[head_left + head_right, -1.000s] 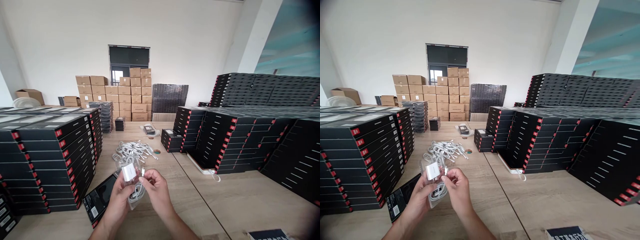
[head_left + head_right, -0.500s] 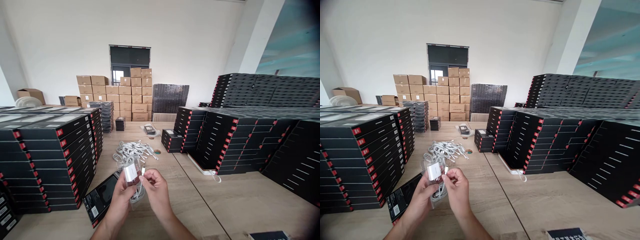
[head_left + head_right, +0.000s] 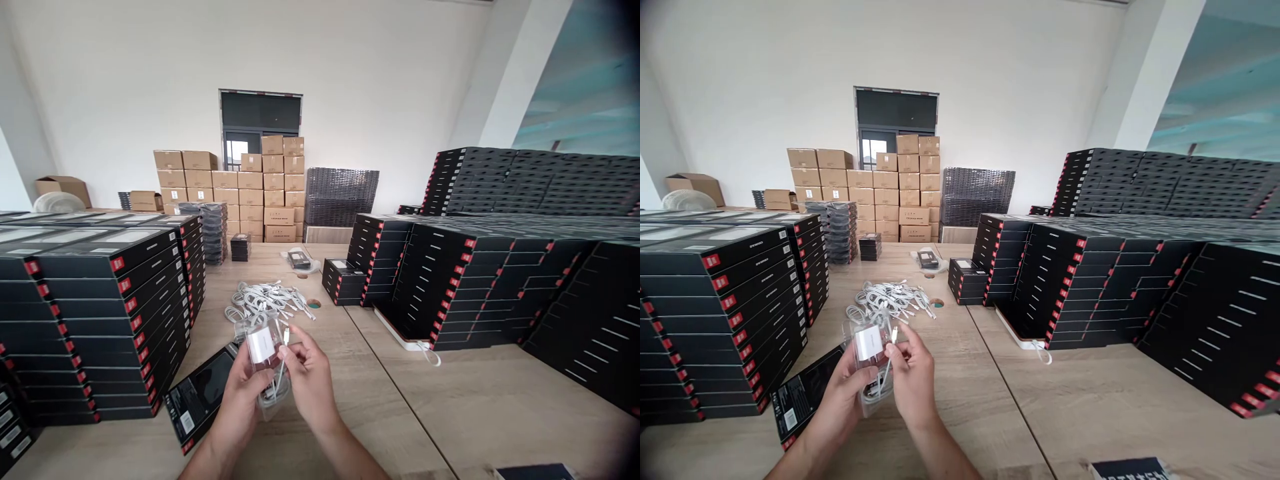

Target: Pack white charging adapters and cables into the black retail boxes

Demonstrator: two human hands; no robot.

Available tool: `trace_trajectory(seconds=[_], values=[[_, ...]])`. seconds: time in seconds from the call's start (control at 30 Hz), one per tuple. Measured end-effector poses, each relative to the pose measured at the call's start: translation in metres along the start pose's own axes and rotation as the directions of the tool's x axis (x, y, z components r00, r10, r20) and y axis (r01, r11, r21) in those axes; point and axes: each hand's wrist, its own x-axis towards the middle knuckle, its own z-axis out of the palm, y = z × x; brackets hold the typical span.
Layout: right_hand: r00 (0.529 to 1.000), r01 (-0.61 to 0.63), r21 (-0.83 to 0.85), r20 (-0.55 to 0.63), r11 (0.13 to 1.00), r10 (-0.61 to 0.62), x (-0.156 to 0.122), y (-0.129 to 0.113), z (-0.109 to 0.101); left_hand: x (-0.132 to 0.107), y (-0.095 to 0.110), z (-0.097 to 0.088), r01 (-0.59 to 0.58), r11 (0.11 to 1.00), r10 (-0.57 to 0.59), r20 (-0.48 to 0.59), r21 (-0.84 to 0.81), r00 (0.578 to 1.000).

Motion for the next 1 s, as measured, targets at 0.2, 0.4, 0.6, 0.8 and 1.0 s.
trace_trajectory(seconds=[0.2,0.4,0.6,0.8,1.0], values=[[0.998,0.066,-0.090,0.015,0.994,-0.065,0.002,-0.003,-0.001,0.000,0.000,-0.001,-0.008,1.000,0.008,0.012,-0.020,1.000],[0.992,0.024,-0.163,0.122,0.986,-0.004,0.007,-0.009,-0.013,0.001,-0.003,-0.006,0.010,1.000,-0.009,0.070,-0.011,0.997],[0.993,0.096,-0.273,0.098,0.957,-0.072,0.005,-0.009,-0.011,0.000,-0.003,-0.005,0.017,1.000,-0.017,0.099,-0.004,0.995],[0.986,0.143,-0.310,0.125,0.940,-0.109,0.006,-0.003,-0.009,0.001,-0.005,-0.008,0.021,1.000,-0.020,0.063,-0.010,0.998],[0.968,0.248,-0.466,0.137,0.849,-0.208,0.008,0.001,-0.010,0.000,-0.005,-0.007,0.041,0.995,-0.032,0.093,-0.088,0.995]])
